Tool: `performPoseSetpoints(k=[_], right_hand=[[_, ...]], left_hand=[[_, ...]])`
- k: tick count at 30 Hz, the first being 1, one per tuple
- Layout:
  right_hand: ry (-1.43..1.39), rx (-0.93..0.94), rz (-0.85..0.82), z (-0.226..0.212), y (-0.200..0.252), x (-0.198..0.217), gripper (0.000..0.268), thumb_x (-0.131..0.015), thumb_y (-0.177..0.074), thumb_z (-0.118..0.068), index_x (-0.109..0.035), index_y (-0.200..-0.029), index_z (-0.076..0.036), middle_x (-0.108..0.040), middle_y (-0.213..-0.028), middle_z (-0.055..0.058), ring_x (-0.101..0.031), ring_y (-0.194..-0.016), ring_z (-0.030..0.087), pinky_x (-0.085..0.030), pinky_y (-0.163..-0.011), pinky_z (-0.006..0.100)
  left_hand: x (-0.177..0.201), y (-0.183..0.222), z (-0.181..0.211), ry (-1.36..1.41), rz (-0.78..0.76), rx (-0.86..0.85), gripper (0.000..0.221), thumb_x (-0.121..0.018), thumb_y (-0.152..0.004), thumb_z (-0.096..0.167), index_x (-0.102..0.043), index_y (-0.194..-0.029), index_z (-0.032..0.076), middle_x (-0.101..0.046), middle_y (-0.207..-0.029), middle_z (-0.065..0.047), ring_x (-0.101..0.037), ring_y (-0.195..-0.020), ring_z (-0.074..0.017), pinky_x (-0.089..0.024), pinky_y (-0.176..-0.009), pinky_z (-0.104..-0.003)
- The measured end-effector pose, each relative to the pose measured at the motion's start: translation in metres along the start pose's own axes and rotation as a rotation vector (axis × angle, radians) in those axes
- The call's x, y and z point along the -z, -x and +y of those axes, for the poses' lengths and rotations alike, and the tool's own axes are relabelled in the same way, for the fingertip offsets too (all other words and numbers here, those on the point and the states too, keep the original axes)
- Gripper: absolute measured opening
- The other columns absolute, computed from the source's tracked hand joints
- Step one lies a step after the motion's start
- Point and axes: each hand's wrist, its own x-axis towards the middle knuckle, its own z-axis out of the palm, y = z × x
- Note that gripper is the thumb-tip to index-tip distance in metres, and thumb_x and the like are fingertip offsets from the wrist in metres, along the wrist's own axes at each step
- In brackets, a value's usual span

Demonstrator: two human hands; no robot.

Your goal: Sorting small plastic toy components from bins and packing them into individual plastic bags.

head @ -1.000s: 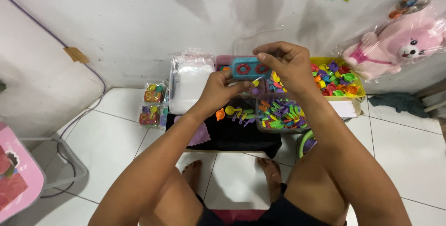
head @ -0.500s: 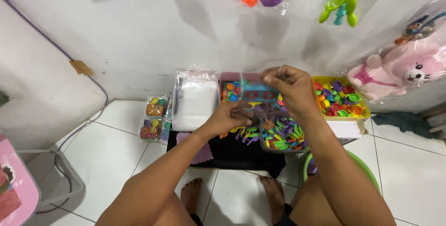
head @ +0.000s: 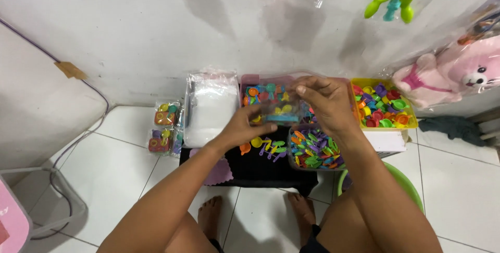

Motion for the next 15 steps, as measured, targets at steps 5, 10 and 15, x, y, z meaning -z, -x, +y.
performPoseSetpoints(k=[5, 10, 15], right_hand=[[-0.037, -0.016, -0.005, 0.008, 0.001, -0.002, 0.006, -0.074, -0.092, 0.003, -0.072, -0.096, 0.006, -0.075, -0.093, 0.019, -0.075, -0.088, 0.023, -0.061, -0.082, 0.033], [-0.048, -0.060, 0.009, 0.022, -0.004, 0.008, 0.015, -0.074, -0.092, 0.003, -0.069, -0.106, 0.009, -0.074, -0.099, 0.021, -0.076, -0.092, 0.025, -0.063, -0.086, 0.035], [0.237, -0.089, -0.086, 0.028, 0.000, 0.011, 0.039, -0.078, -0.093, -0.006, -0.063, -0.127, 0.006, -0.072, -0.110, 0.016, -0.074, -0.099, 0.020, -0.061, -0.088, 0.031]], left_hand=[[-0.002, 0.002, 0.029, -0.009, 0.161, -0.112, 0.042, -0.083, -0.086, 0.020, -0.070, -0.123, 0.004, -0.073, -0.116, -0.016, -0.066, -0.114, -0.0269, -0.053, -0.101, -0.044], [0.005, -0.001, 0.020, -0.013, 0.296, -0.093, 0.016, -0.080, -0.090, 0.017, -0.080, -0.106, 0.014, -0.079, -0.094, -0.007, -0.072, -0.092, -0.0123, -0.059, -0.085, -0.030], [0.015, 0.006, 0.029, 0.000, 0.481, -0.050, 0.012, -0.079, -0.090, 0.019, -0.081, -0.102, 0.016, -0.079, -0.088, -0.003, -0.071, -0.083, -0.0051, -0.058, -0.077, -0.023]])
